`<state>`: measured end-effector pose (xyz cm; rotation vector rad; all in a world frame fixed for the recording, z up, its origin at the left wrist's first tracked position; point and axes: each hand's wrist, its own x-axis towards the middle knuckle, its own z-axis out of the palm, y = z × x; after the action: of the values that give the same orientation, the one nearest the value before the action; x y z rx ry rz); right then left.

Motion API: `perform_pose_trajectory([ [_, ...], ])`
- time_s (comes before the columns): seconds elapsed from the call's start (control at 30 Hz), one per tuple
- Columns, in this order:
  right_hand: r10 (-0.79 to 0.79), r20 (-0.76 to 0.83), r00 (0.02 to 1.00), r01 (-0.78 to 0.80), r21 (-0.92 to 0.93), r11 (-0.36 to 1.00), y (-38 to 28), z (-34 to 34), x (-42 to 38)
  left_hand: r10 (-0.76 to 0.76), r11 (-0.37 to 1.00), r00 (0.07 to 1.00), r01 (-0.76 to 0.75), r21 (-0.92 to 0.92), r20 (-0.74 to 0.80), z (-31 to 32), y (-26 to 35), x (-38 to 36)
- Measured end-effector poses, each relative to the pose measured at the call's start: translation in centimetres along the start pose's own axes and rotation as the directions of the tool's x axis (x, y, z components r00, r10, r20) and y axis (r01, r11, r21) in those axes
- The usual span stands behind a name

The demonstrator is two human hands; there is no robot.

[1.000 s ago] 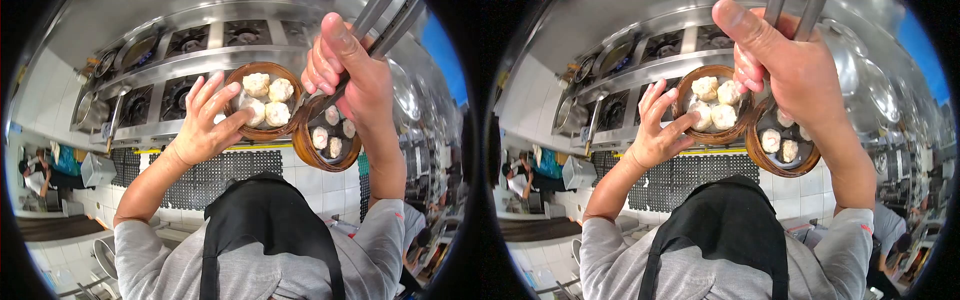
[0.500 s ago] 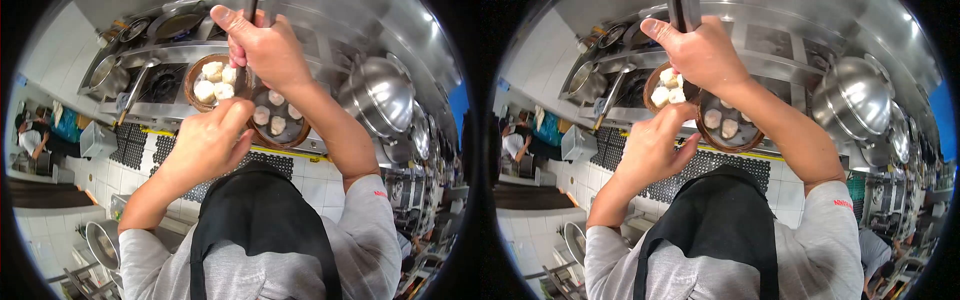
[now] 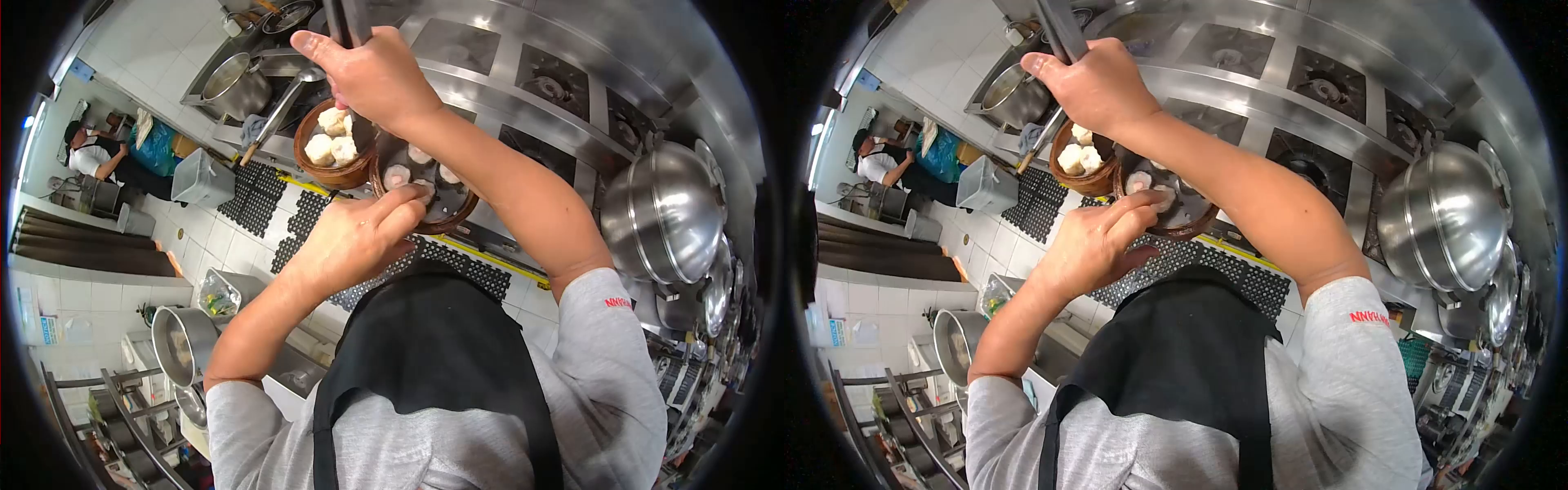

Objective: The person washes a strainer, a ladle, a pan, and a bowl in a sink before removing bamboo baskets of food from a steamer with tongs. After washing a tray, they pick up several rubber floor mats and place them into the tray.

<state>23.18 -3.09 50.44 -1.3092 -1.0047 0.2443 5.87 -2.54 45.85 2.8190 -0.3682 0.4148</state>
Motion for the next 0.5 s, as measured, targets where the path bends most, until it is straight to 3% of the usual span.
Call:
perform_pose_trajectory([
  [0.07,0.048,0.044,0.998,-0.049,0.027,0.998,-0.3,0.2,0.5,-0.016,0.999,0.998,0.018,0.046,-0.053,1.2,-0.8,-0.5],
  [0.17,-0.131,0.089,0.987,0.132,-0.005,0.991,0.2,0.7,1.2,-0.034,0.992,0.994,0.047,0.116,-0.107,2.0,-1.3,-0.8],
  [0.3,-0.007,0.153,0.988,-0.016,0.148,0.989,-1.4,0.3,1.0,-0.087,0.981,0.991,0.103,0.164,-0.104,2.4,-1.3,-0.6],
  [0.5,-0.099,0.174,0.980,0.078,0.125,0.989,0.8,1.8,2.2,-0.159,0.965,0.981,0.178,0.190,-0.114,2.5,-1.3,-0.2],
])
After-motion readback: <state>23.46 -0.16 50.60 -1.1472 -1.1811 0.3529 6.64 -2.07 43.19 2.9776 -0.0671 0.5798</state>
